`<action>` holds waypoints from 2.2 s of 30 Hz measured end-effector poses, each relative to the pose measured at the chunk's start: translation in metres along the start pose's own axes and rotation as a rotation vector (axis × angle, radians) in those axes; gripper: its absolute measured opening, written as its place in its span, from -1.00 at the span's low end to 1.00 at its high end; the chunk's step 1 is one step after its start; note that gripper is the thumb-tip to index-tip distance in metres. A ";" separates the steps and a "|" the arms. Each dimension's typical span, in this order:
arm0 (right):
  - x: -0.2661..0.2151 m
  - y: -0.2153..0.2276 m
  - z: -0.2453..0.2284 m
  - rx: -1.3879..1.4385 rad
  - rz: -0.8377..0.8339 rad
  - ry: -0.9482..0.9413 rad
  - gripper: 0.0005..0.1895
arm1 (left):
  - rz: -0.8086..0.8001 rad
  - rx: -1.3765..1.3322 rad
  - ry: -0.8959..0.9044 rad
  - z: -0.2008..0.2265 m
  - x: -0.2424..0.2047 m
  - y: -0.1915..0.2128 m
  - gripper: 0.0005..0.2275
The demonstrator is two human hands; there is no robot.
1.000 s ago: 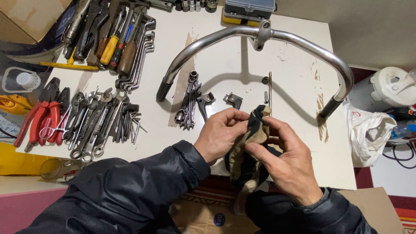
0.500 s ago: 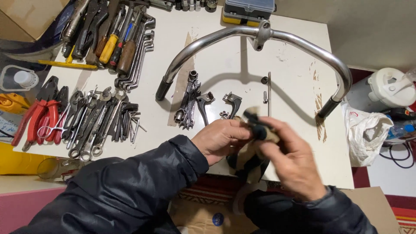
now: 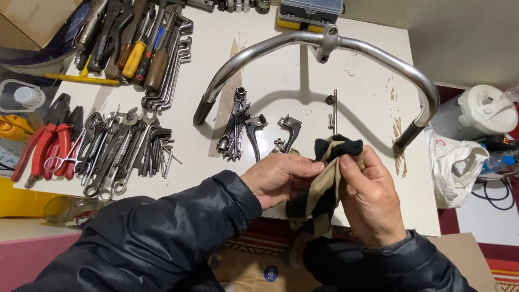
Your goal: Cleaning and wiping down bicycle brake levers and fasteners using a cloth on a workbench.
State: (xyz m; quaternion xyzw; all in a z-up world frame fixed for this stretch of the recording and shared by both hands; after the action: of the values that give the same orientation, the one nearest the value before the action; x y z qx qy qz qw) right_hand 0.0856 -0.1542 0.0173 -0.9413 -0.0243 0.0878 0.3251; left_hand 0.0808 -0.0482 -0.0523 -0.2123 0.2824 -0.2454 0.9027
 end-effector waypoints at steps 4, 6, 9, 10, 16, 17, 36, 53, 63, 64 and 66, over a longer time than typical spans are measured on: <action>-0.008 -0.012 -0.008 -0.607 -0.046 0.068 -0.62 | -0.035 -0.094 -0.057 0.000 0.004 0.000 -0.84; -0.011 -0.008 -0.009 -0.539 -0.055 0.157 -0.69 | 0.083 -0.138 -0.001 -0.008 0.004 0.009 -0.84; -0.008 -0.005 -0.010 -0.367 -0.024 0.156 -0.69 | 0.008 -0.111 -0.038 0.001 0.000 -0.002 -0.79; -0.006 -0.005 -0.010 -0.368 -0.024 0.157 -0.69 | 0.008 -0.111 -0.039 0.001 -0.001 -0.005 -0.79; 0.000 0.001 0.001 -0.074 0.014 0.030 -0.80 | 0.099 -0.136 0.039 -0.012 -0.005 -0.008 -0.83; 0.000 0.001 0.000 -0.093 0.013 0.053 -0.78 | 0.119 -0.137 0.064 -0.014 -0.007 -0.009 -0.88; -0.006 -0.002 -0.017 -0.478 0.132 0.208 -0.76 | 0.151 -0.236 0.072 -0.025 -0.011 -0.021 -0.90; -0.004 0.006 -0.001 -0.196 0.011 0.045 -0.68 | 0.226 -0.259 0.039 -0.019 -0.008 -0.004 -0.95; 0.002 0.015 -0.002 -0.111 0.057 0.000 -0.68 | 0.192 -0.299 0.069 -0.017 -0.016 -0.015 -0.87; 0.002 0.013 -0.003 -0.111 0.057 0.000 -0.68 | 0.191 -0.299 0.069 -0.020 -0.015 -0.015 -0.87; 0.002 0.009 -0.002 -0.099 0.071 -0.007 -0.73 | 0.167 -0.300 0.069 -0.024 -0.012 -0.018 -0.89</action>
State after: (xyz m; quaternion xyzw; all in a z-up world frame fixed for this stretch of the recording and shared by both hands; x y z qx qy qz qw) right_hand 0.0876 -0.1625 0.0134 -0.9561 0.0036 0.1011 0.2750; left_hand 0.0520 -0.0613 -0.0559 -0.3119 0.3633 -0.1318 0.8679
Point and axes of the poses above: each hand's wrist, its own x-axis towards the middle knuckle, its own y-axis out of the back of the hand, z = x × y, the point moved 10 cm from there along x, towards the middle knuckle, and after that the axes turned 14 degrees about x, right-handed, at the moved point
